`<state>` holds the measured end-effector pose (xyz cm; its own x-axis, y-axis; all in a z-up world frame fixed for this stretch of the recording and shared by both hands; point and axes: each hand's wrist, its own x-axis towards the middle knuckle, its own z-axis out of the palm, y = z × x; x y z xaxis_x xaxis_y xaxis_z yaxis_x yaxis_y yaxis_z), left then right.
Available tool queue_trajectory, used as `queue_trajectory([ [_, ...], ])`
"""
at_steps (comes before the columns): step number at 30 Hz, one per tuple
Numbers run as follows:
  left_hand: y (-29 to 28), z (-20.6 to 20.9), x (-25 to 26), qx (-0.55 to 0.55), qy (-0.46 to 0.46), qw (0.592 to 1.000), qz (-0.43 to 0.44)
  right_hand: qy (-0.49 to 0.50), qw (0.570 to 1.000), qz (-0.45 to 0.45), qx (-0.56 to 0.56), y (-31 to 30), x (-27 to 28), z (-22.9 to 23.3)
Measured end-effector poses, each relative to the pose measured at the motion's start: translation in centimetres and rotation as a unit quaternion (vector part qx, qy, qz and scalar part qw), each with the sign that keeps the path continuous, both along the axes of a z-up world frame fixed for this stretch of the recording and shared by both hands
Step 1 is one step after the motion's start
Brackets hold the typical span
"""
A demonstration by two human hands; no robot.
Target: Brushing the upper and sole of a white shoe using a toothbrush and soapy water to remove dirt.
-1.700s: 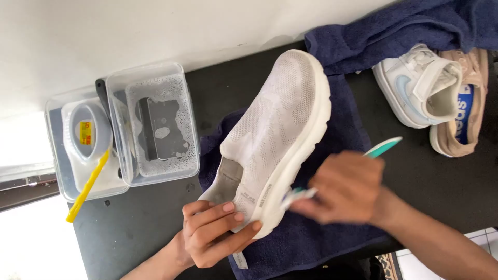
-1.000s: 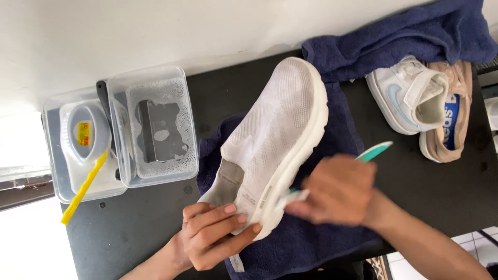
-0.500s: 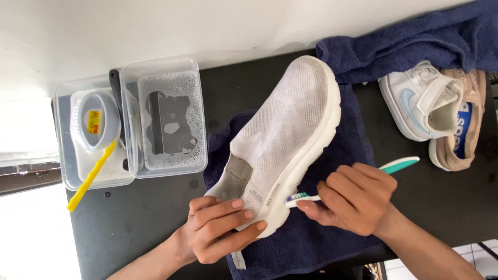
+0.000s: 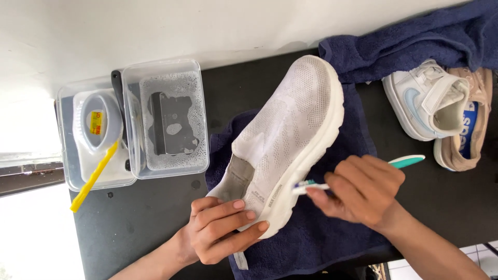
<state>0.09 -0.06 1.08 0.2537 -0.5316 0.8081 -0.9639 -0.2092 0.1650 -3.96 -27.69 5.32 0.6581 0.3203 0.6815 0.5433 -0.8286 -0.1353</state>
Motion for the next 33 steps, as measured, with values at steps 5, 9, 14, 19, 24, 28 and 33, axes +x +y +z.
queue_trajectory([
  [5, 0.0, 0.4, 0.1, 0.007, 0.004, 1.0, -0.007, -0.058, 0.995, 0.084, -0.005, 3.0, 0.3, 1.0],
  [9, 0.2, 0.3, 0.2, 0.012, 0.008, 1.0, -0.014, -0.041, 0.988, 0.15, 0.01, 2.7, 0.9, 1.4],
  [14, -0.2, -0.2, 0.1, -0.004, -0.003, 1.0, 0.002, 0.004, 0.998, 0.0, 0.056, 0.9, 0.2, -1.1],
  [19, 0.0, 0.1, 0.3, 0.001, -0.007, 1.0, -0.005, -0.01, 0.992, 0.122, 0.027, 2.6, 0.3, 0.5],
  [24, -0.1, 0.1, 0.0, 0.005, 0.006, 1.0, -0.001, -0.053, 0.995, 0.084, 0.004, 0.9, 0.6, -0.6],
  [28, -0.4, 0.0, 0.0, -0.012, -0.007, 1.0, 0.005, -0.027, 0.999, 0.042, -0.014, 0.5, 0.4, 0.3],
  [33, -0.1, 0.1, 0.0, 0.006, 0.004, 1.0, -0.003, -0.045, 0.991, 0.122, 0.004, 2.1, 0.4, 0.9],
])
